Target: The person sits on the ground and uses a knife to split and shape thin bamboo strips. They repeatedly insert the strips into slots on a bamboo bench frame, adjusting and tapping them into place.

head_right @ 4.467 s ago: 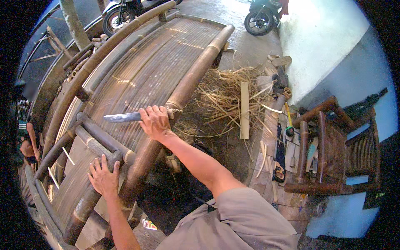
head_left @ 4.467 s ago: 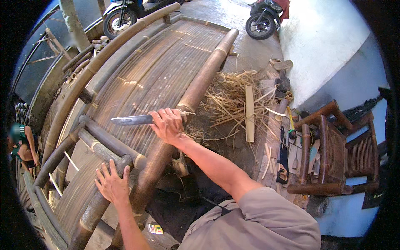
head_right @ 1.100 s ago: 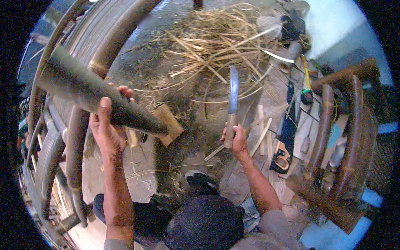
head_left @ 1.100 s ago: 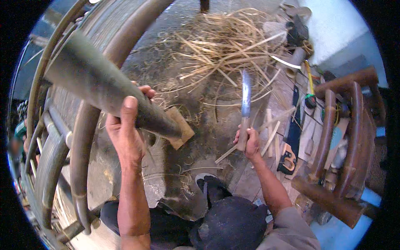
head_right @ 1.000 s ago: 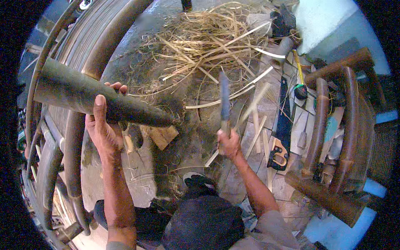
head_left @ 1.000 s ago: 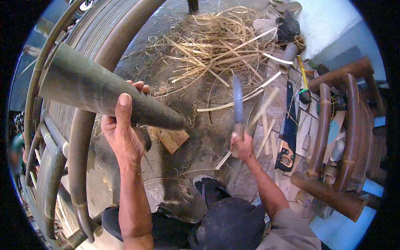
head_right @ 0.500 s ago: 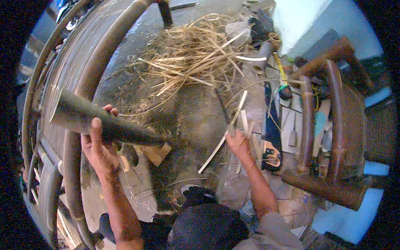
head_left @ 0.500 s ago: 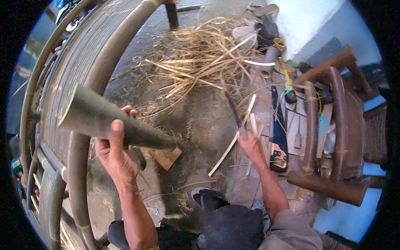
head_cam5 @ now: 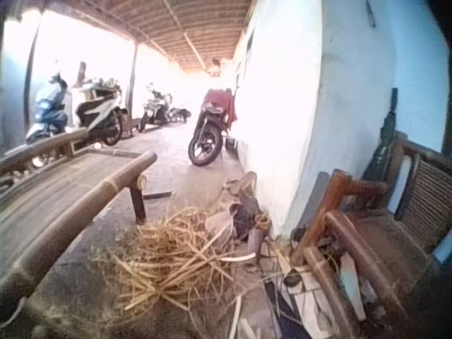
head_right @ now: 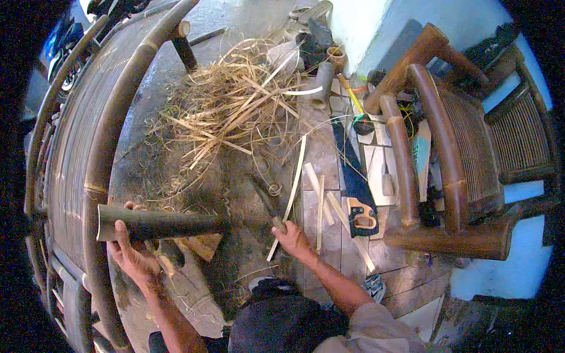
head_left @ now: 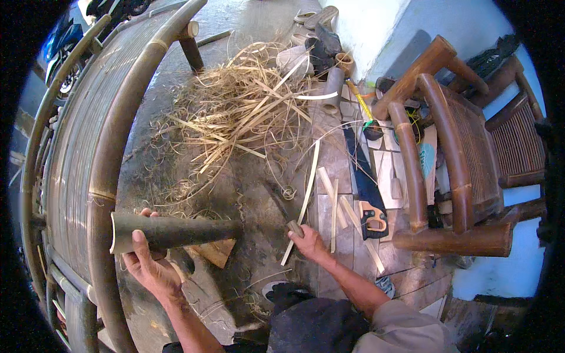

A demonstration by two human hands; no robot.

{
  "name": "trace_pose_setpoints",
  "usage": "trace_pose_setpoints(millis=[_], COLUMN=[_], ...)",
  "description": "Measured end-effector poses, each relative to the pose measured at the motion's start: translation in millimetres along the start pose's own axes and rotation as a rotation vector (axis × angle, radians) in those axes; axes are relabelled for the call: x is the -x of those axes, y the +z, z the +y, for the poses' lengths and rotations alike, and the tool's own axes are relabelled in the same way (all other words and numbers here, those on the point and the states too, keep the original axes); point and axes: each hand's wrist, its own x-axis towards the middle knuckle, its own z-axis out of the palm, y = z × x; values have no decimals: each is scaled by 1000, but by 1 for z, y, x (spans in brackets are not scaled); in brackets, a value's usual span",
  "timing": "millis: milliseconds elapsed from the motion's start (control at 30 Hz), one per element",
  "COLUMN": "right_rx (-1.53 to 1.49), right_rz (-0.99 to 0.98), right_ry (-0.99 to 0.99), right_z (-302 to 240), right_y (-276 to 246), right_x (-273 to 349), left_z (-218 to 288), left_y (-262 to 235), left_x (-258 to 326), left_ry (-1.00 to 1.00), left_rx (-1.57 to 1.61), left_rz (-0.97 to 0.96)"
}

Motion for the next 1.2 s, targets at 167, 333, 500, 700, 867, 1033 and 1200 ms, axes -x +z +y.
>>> trace_pose_setpoints(millis=[167,333,500,700,867,1033,1200], right_rx=[-52,46,40,49,90,88,125], right_rz=[180,76,20,-24,-59,-103,-54], right_ry=[152,67,25,-72,-110,-94,-126], right_z=[4,2,-2,1,8,13,18], right_y=[-15,-31,-13,14,19,19,23], right_x=[-16,-3,13,18,13,6,-1], left_z=[7,11,11,11,14,25,34], left_y=[-7,-4,-4,-9,-20,-37,-44], left_x=[-3,-6,-9,-5,-5,-7,-11], left_ry=[3,69,140,124,100,141,161], left_rx=[55,40,-55,-89,-90,-144,-236], left_rz=[13,41,12,49,128,107,162])
